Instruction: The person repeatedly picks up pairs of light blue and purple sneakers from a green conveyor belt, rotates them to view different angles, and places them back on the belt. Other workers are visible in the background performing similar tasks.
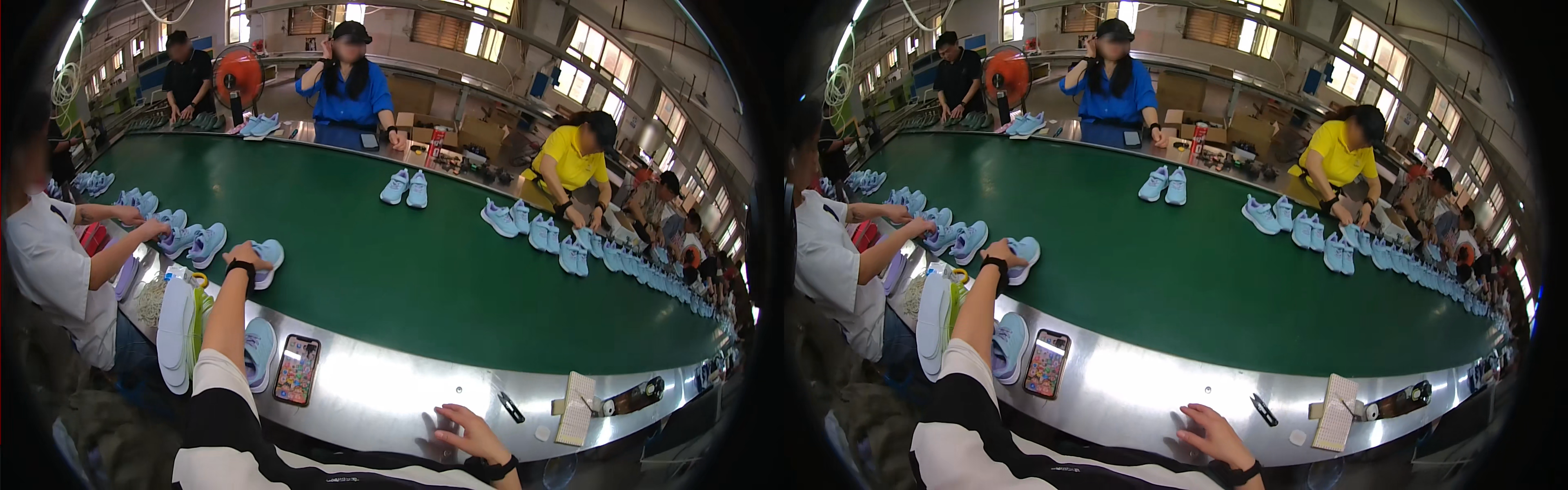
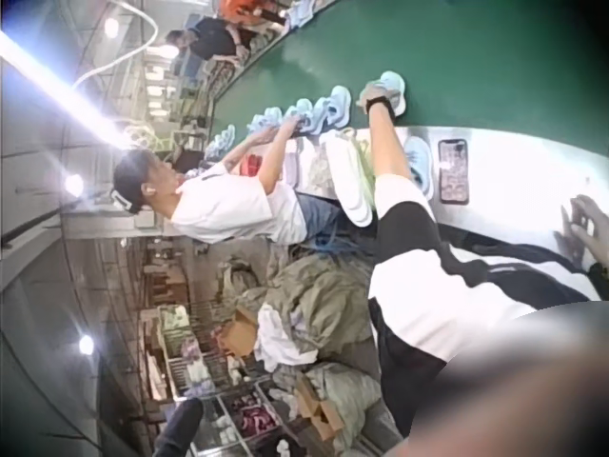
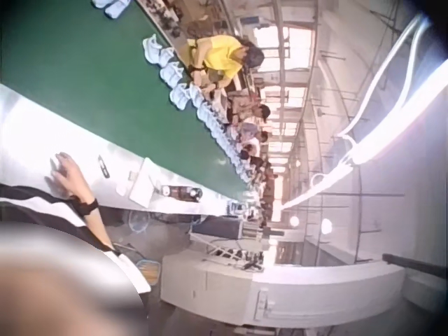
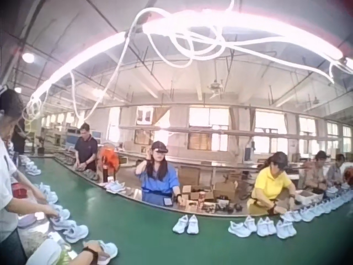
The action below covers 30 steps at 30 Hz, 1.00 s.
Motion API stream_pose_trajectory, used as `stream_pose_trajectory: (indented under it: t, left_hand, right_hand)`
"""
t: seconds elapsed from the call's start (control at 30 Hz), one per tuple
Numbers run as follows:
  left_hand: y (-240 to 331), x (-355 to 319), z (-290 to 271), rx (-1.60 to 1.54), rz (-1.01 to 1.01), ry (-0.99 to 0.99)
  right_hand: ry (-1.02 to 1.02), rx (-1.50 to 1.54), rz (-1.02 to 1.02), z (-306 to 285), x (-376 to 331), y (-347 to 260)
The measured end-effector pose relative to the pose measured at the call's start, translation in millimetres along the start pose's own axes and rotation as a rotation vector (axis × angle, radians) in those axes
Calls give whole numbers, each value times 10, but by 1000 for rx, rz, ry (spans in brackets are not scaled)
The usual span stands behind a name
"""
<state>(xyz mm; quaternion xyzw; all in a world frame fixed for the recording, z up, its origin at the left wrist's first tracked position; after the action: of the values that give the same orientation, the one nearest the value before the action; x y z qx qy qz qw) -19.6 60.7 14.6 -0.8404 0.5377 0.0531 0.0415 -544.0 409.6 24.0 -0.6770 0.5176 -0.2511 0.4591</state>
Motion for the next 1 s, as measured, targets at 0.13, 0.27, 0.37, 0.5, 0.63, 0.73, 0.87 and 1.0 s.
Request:
stream_pose_trajectory:
  t: [0.13,0.27,0.37,0.5,0.63,0.73,0.87,1.0]
  left_hand:
    - [608,-880,-415,-174,273,95]
    - [858,-2367,-540,-547,660,54]
    - [1049,-3374,-111,-761,724,-211]
    - [1361,-4014,676,-798,581,-371]
    - [1363,-4013,890,-851,631,-314]
    - [1348,-3980,851,-854,667,-324]
    - [1322,-3868,840,-1282,552,-526]
    - [1343,-3850,953,-1562,464,-783]
  right_hand:
    - [-30,-114,-130,92,225,-114]
    - [195,64,-162,139,346,-58]
    - [367,72,-128,207,295,122]
    - [471,163,-33,281,126,377]
    - [444,279,127,206,96,495]
    - [432,357,114,145,162,449]
    - [486,742,188,196,206,475]
    - [396,1222,164,415,253,475]
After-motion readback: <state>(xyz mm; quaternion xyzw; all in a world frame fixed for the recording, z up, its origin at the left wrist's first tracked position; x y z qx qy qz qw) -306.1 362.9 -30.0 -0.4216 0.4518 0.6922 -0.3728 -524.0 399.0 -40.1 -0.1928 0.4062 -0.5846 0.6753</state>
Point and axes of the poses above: each hand's wrist, its own x-axis towards the middle knuckle, its own z-axis out of the palm, y = z × x, the point moved 4 cm from there along x, towards the middle knuckle, and after that the axes turned 9 degrees about x, right-handed, at the moved point
